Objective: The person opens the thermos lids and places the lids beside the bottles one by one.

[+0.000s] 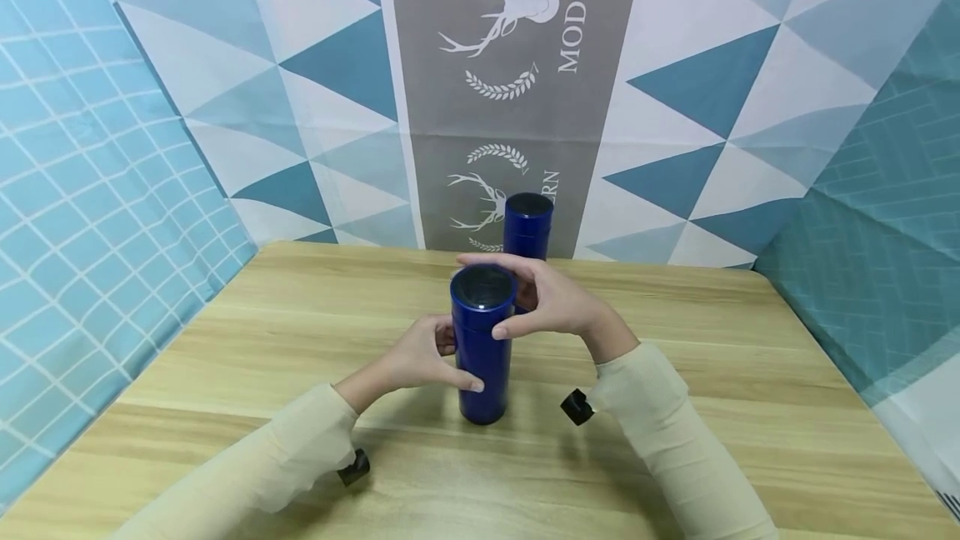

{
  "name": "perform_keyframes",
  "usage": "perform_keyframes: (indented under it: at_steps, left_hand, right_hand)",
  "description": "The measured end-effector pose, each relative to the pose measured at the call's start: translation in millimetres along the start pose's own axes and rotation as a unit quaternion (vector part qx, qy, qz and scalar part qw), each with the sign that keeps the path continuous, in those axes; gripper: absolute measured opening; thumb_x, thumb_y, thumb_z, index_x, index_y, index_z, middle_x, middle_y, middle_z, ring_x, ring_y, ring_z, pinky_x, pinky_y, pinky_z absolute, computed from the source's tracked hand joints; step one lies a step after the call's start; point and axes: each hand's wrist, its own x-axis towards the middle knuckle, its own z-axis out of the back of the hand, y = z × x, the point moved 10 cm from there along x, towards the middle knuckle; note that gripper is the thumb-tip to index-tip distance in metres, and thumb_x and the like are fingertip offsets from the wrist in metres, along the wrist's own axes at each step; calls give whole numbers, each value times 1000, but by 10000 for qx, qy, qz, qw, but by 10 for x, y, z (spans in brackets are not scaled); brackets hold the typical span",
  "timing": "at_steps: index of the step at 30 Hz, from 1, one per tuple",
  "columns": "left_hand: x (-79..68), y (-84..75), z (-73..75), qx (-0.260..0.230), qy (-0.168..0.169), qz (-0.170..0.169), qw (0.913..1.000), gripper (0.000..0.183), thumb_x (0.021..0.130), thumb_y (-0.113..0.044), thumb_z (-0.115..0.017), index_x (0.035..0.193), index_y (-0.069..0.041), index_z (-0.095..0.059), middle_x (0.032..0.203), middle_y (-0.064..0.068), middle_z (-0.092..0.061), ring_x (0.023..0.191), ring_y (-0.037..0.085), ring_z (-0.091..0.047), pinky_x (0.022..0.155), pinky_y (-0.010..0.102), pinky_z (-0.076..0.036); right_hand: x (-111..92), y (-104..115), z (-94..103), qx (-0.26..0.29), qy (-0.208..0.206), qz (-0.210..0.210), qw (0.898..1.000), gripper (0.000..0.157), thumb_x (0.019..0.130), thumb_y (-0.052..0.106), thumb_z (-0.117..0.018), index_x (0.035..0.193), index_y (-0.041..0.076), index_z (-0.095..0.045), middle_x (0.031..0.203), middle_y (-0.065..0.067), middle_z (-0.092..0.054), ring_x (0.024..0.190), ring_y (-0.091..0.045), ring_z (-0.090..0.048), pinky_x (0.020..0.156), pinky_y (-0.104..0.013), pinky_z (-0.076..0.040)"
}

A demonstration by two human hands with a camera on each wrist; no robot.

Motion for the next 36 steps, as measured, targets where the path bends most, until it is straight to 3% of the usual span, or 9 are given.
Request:
perform_keyframes:
  at_steps: [4,8,14,19,25,36]
  left_hand:
    - [-6,2,9,40,-7,13,10000,64,67,-7,-85,125,-3,-59,122,13,-68,110,19,-67,98,29,-53]
    - [-14,2,9,51,-4,-34,10000,64,66,-7,-85,125,-3,-60,121,13,-68,110,19,-67,98,29,-53]
    - [-22,-11,13,139,-14,-70,9999,64,67,-9,-86,125,-5,-60,121,12,-68,111,19,-66,99,28,-53]
    - [-21,-25,16,108,-24,-89,9999,64,66,-9,-86,124,-4,-61,120,13,-69,110,18,-67,98,28,-53]
    - [-26,-19,26,103,-13,-89,9999,65,66,-8,-85,125,-4,-60,121,13,-68,110,19,-67,98,28,-53]
    - [-12,23,41,100,-5,26,9999,67,66,-10,-86,127,-5,-59,123,11,-68,113,20,-65,100,31,-52]
  right_hand:
    - [-14,79,0,-331,-287,34,9990,80,83,7,-72,149,1,-27,149,-18,-42,135,-37,-44,108,-41,-46]
    - [-60,137,21,-838,-951,-152,9918,78,81,5,-75,147,1,-33,147,-17,-44,131,-39,-48,108,-38,-46]
    - [-180,122,54,-1143,-2204,-807,9653,77,77,9,-79,144,6,-41,144,-15,-48,127,-37,-53,105,-29,-49]
    - [-245,127,33,-1280,-2799,-1113,9449,72,76,9,-80,140,9,-47,137,-13,-56,118,-32,-61,98,-24,-52]
    - [-247,149,16,-1329,-2930,-1074,9407,67,76,7,-80,136,5,-51,132,-16,-60,112,-32,-64,91,-18,-54]
    - [-210,133,17,-1296,-2498,-962,9547,65,80,6,-77,137,2,-48,134,-22,-57,114,-36,-62,93,-19,-54]
